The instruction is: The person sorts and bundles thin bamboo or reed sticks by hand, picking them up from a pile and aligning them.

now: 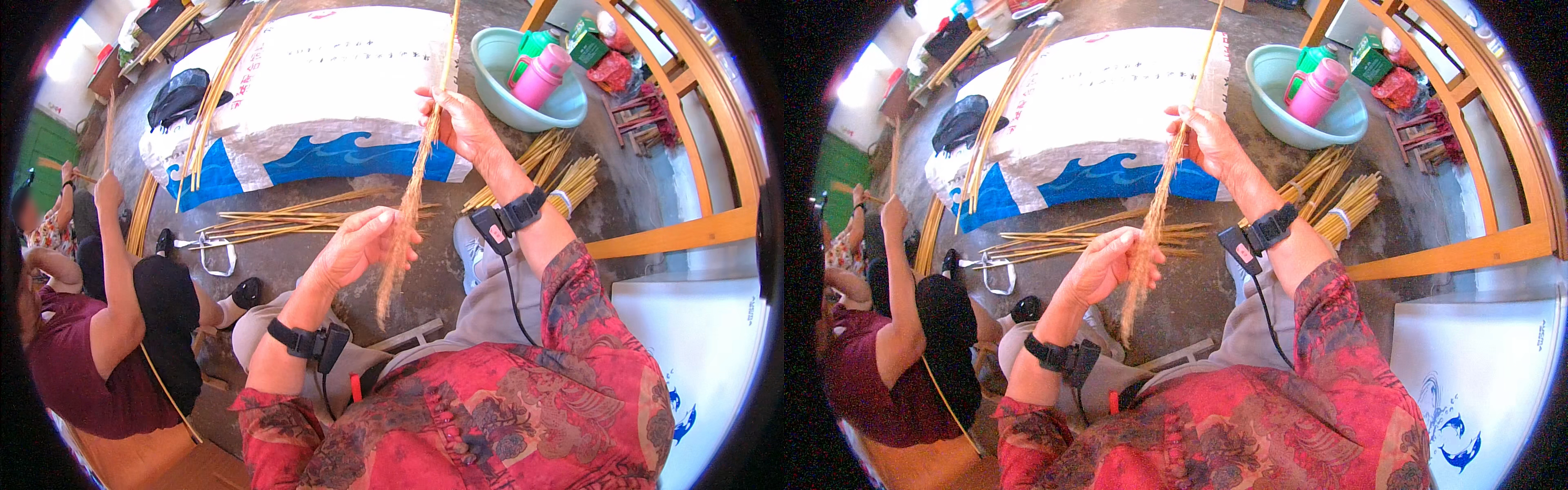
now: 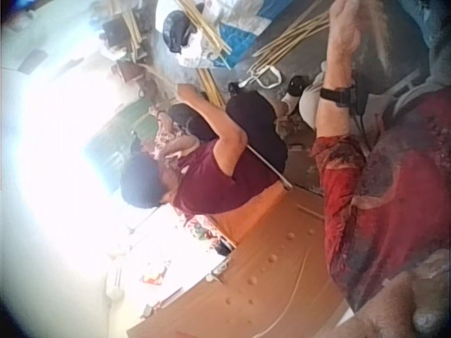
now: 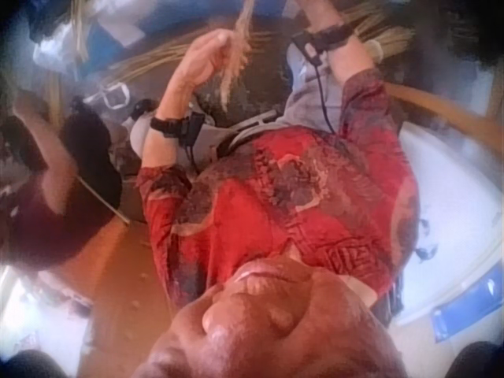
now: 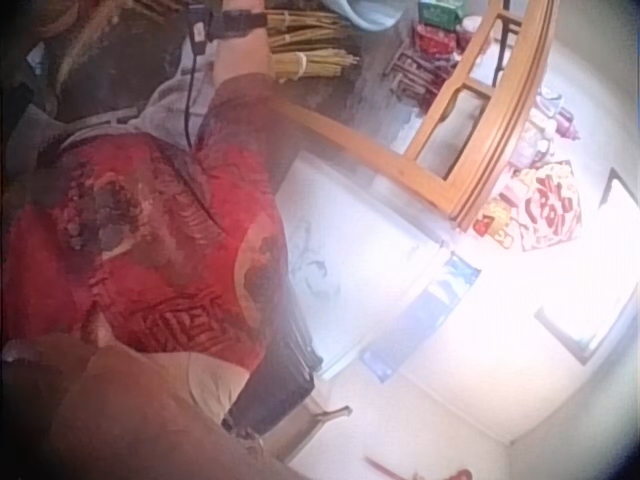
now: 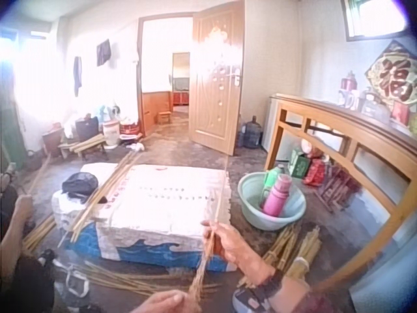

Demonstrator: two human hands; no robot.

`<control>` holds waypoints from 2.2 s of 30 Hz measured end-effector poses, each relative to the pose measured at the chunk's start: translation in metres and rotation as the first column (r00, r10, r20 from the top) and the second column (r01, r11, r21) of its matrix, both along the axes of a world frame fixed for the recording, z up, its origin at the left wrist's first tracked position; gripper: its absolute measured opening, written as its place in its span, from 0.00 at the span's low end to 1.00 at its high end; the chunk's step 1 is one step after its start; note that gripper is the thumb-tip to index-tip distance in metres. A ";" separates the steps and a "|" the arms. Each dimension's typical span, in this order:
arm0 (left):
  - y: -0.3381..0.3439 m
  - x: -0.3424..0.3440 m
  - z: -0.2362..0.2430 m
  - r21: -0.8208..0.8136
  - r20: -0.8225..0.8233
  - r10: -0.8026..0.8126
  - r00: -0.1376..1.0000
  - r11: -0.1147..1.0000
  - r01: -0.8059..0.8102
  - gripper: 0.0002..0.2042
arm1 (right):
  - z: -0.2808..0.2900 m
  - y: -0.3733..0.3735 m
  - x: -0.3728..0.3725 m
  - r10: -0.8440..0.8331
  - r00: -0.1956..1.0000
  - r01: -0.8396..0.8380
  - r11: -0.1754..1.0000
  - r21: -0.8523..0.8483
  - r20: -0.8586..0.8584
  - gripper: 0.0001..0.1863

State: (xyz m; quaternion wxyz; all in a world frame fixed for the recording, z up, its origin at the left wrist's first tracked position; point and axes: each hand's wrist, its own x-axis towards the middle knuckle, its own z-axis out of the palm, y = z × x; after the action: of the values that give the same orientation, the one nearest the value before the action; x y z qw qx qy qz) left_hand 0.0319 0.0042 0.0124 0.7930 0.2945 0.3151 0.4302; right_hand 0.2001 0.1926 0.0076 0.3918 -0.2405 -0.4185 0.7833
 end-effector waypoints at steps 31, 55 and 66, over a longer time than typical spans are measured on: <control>-0.022 0.021 -0.050 0.480 -0.804 0.344 0.485 0.857 0.187 0.10 | 0.008 -0.013 -0.014 -0.128 0.962 0.062 0.963 -0.262 -0.241 0.13; 0.006 -0.013 -0.029 0.399 -0.623 0.360 0.694 0.910 -0.113 0.14 | 0.014 -0.048 -0.032 -0.142 0.988 0.138 0.988 0.065 0.056 0.12; 0.029 -0.019 0.006 0.636 -0.221 0.612 0.759 0.680 -0.364 0.15 | -0.011 -0.112 -0.052 0.149 0.951 -0.170 0.984 0.057 0.272 0.15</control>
State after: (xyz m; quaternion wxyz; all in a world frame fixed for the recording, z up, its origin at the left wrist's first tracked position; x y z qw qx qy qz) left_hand 0.0130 0.0335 0.0185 0.4362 0.4989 0.4053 0.6297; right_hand 0.1480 0.0802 -0.0037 0.2764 -0.2934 -0.5163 0.7556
